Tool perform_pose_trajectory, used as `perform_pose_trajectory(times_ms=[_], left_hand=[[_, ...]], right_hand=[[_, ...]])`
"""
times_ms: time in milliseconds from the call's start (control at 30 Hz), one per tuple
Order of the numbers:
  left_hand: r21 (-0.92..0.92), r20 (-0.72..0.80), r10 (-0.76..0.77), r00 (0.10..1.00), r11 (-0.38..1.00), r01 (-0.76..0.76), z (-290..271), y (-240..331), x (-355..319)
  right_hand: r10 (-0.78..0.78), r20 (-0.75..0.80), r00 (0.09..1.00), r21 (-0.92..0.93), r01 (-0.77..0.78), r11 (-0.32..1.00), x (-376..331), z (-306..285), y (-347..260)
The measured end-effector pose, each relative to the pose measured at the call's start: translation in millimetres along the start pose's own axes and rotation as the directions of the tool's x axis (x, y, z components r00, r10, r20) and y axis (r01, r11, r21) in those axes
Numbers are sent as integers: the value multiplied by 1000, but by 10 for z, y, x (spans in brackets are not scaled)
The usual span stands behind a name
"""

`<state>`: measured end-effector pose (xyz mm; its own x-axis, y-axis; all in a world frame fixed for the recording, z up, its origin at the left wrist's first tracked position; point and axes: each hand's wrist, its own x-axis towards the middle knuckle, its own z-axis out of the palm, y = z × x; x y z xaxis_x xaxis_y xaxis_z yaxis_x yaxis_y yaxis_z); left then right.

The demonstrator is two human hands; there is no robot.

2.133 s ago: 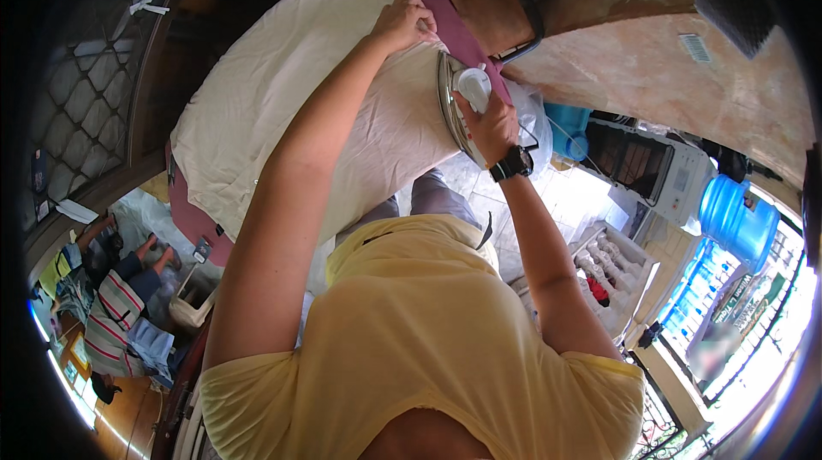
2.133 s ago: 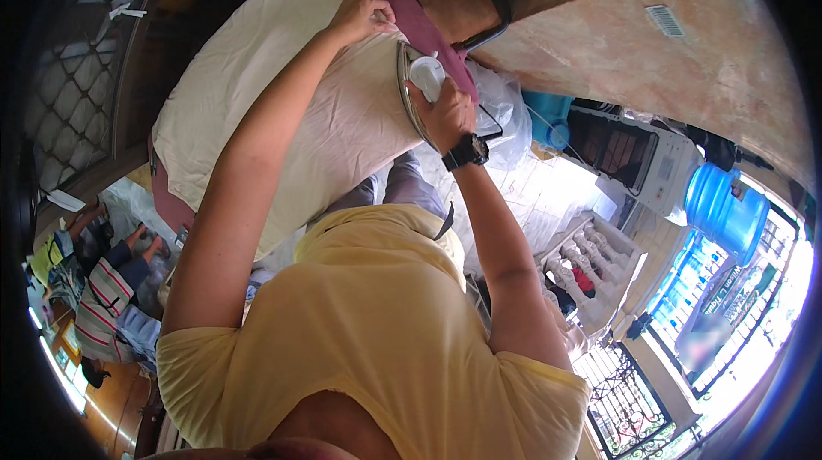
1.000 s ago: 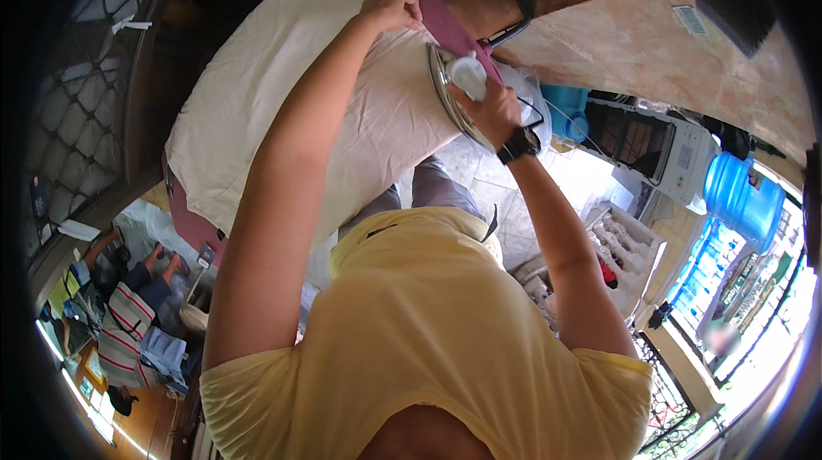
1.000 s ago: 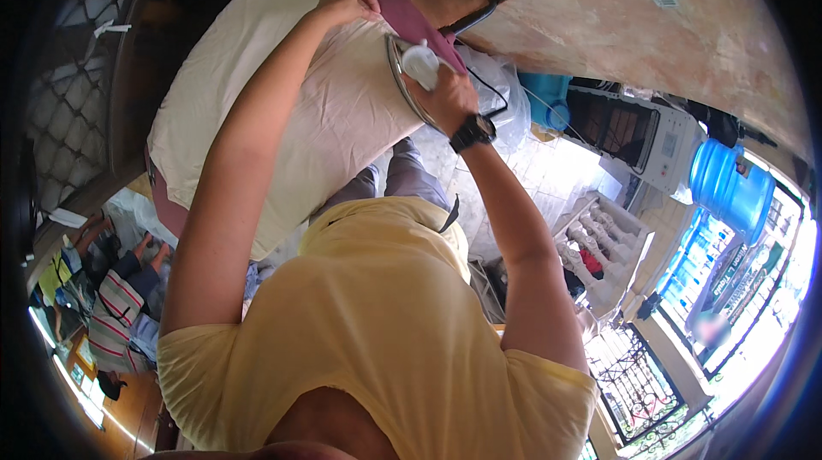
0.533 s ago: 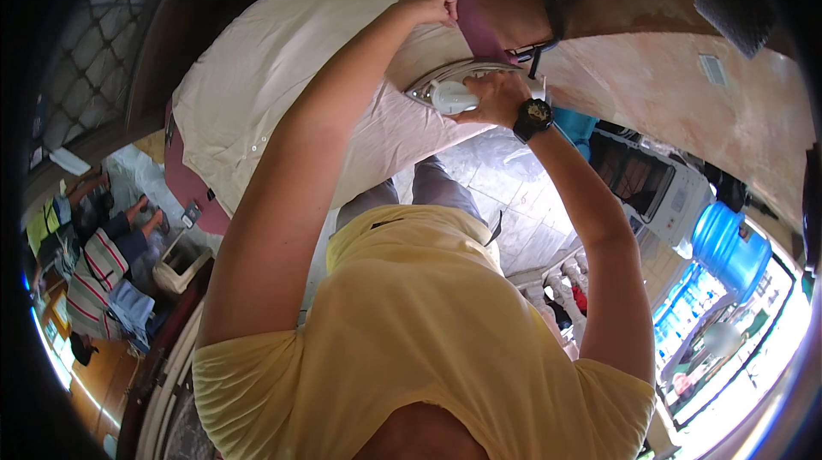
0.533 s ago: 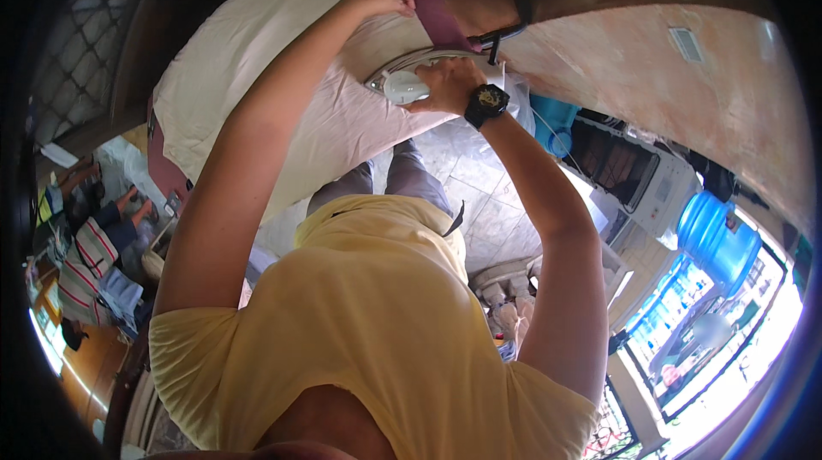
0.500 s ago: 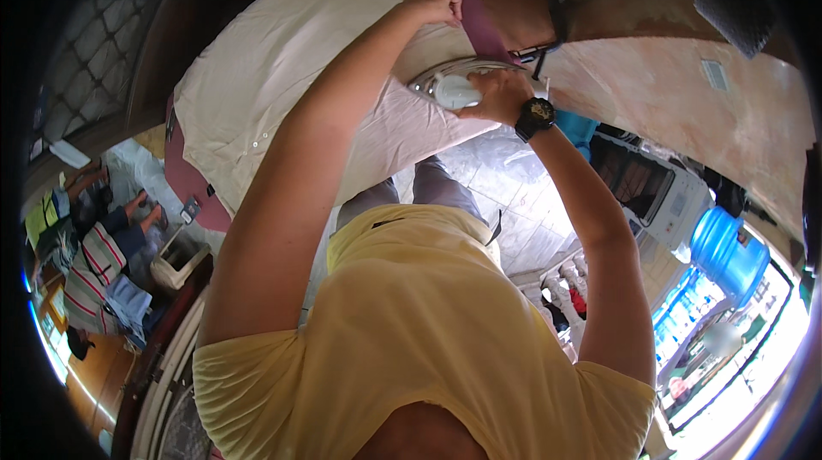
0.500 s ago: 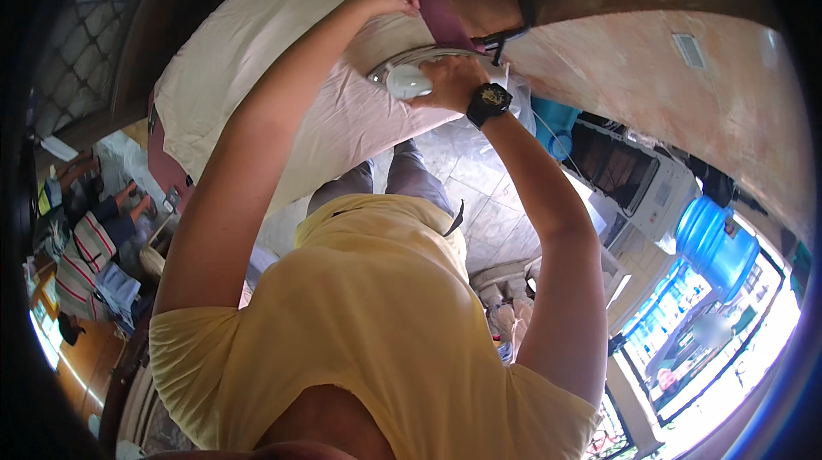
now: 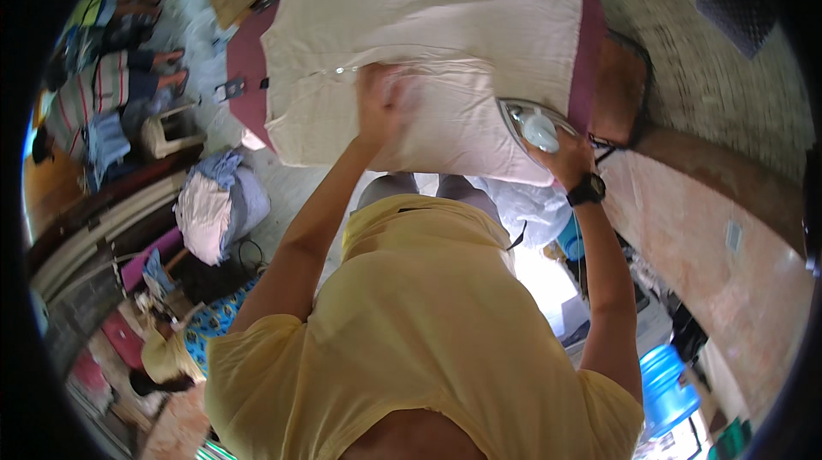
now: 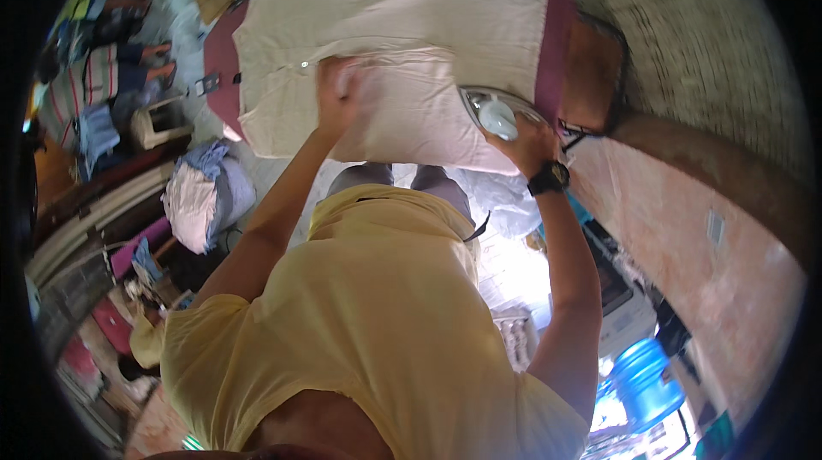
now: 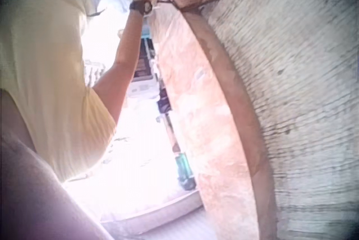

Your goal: The person irons a light-colored shirt on an ironing board, turning it over and smoothing the fabric by hand before continuing with the iron.

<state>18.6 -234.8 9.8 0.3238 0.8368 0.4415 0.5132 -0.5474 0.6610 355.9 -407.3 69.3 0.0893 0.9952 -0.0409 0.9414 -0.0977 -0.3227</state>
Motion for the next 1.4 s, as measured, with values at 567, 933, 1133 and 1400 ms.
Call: perform_pose_trajectory(times_ms=[567,933,1133,1400], left_hand=[[-224,-357,-560,748,828,514,-1774,-1980,-1089],[-146,-440,-474,763,876,460,-1623,-1951,-1037],[458,-542,-228,809,726,513,-1556,-1540,-764],[-74,116,57,992,996,-48,-448,-374,-449]], right_hand=[[34,141,989,94,-47,994,66,-16,64],[-270,13,963,116,267,957,612,142,-643],[-341,226,912,157,312,937,924,368,-1532],[-194,145,970,110,179,978,695,433,-1570]])
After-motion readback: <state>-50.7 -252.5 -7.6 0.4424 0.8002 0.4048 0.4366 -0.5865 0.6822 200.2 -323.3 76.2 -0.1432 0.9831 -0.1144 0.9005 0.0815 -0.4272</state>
